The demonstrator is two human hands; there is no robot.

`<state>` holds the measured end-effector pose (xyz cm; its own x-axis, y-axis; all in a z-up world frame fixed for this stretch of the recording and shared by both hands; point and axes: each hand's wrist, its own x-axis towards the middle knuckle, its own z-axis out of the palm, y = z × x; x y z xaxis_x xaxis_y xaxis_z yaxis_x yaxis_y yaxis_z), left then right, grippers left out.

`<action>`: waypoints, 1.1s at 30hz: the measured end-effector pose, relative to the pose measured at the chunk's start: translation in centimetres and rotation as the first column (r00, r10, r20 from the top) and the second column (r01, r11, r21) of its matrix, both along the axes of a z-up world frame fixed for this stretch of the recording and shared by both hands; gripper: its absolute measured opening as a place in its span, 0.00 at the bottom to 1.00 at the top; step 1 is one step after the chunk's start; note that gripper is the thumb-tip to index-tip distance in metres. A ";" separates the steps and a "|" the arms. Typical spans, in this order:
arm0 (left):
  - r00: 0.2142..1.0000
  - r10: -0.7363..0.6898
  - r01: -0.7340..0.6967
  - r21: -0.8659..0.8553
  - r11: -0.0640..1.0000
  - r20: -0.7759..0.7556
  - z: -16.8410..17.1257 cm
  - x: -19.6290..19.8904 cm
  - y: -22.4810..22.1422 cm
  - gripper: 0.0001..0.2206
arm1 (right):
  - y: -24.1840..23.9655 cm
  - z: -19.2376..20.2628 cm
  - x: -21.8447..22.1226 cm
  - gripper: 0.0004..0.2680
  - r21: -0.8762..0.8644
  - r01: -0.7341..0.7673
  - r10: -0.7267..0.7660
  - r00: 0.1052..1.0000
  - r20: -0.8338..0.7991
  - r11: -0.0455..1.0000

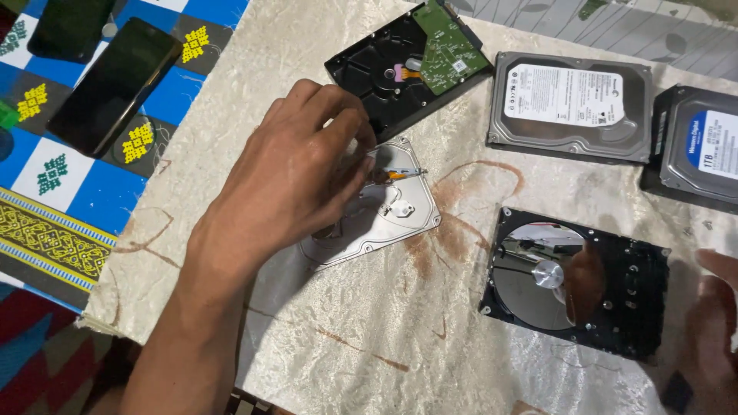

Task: Cleaning internal hard drive platters and reassembling the spindle and motor components using a screwdriver.

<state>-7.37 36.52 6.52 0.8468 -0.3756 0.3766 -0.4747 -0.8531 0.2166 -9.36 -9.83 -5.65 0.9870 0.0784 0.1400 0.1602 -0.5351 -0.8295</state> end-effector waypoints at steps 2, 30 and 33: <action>0.998 -0.053 0.051 -0.055 0.997 -0.019 0.1 0.0 0.4 0.05 | 0.7 0.2 0.2 0.25 0.370 -0.024 0.111 0.970 -0.215 0.929; 0.987 -0.137 0.143 0.058 0.988 -0.085 -1.2 0.1 -3.4 0.19 | 9.6 9.1 0.5 0.07 -0.677 -0.028 0.452 0.765 0.459 0.735; 0.986 -0.138 0.144 0.063 0.988 -0.094 -1.2 0.1 -3.4 0.20 | 9.8 8.7 0.4 0.05 -0.685 -0.035 0.449 0.779 0.438 0.728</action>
<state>-7.24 33.09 5.36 0.8125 -0.5161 0.2710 -0.5727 -0.7934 0.2060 -8.92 -0.06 3.08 0.6788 0.5725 0.4598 0.6625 -0.7476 -0.0472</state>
